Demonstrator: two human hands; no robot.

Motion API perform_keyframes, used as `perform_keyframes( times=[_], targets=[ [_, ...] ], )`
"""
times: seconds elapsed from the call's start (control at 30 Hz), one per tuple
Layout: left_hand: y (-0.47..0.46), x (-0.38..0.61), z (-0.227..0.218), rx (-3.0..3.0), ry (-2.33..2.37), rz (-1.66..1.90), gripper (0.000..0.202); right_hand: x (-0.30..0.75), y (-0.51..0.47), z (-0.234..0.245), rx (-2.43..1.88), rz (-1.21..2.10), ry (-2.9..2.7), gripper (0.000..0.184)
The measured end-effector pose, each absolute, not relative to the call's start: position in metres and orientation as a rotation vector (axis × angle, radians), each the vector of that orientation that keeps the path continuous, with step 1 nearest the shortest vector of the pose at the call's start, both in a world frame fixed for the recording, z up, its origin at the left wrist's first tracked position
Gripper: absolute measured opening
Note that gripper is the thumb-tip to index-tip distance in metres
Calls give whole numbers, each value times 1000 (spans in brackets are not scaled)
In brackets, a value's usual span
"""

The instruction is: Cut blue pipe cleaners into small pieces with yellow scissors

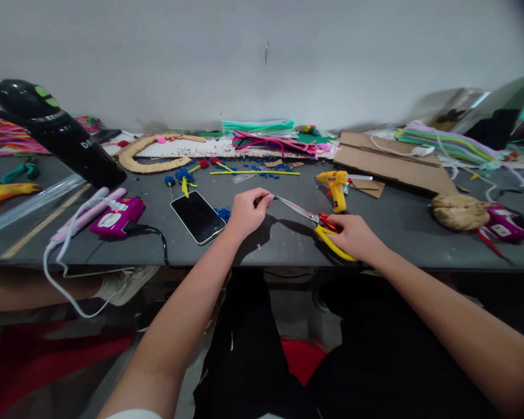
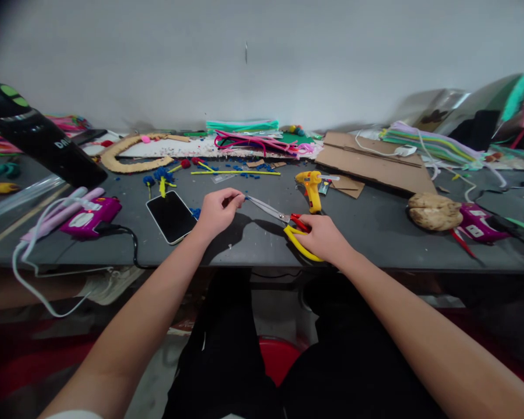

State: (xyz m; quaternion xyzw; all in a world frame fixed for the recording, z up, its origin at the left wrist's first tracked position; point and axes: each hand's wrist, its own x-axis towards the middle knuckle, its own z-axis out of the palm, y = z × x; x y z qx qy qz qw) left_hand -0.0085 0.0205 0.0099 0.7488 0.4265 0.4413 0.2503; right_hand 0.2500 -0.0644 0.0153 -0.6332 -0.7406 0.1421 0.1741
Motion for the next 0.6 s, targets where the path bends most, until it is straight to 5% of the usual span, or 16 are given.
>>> perform_keyframes(
  times=[0.37,0.6],
  targets=[
    [22,-10,9,2056,1162,1207,21,251,-63,12,-1795,396,-2093,21],
    [22,-9,8,2039,1159,1216,23,250,-64,12,-1808,390,-1996,32]
  ],
)
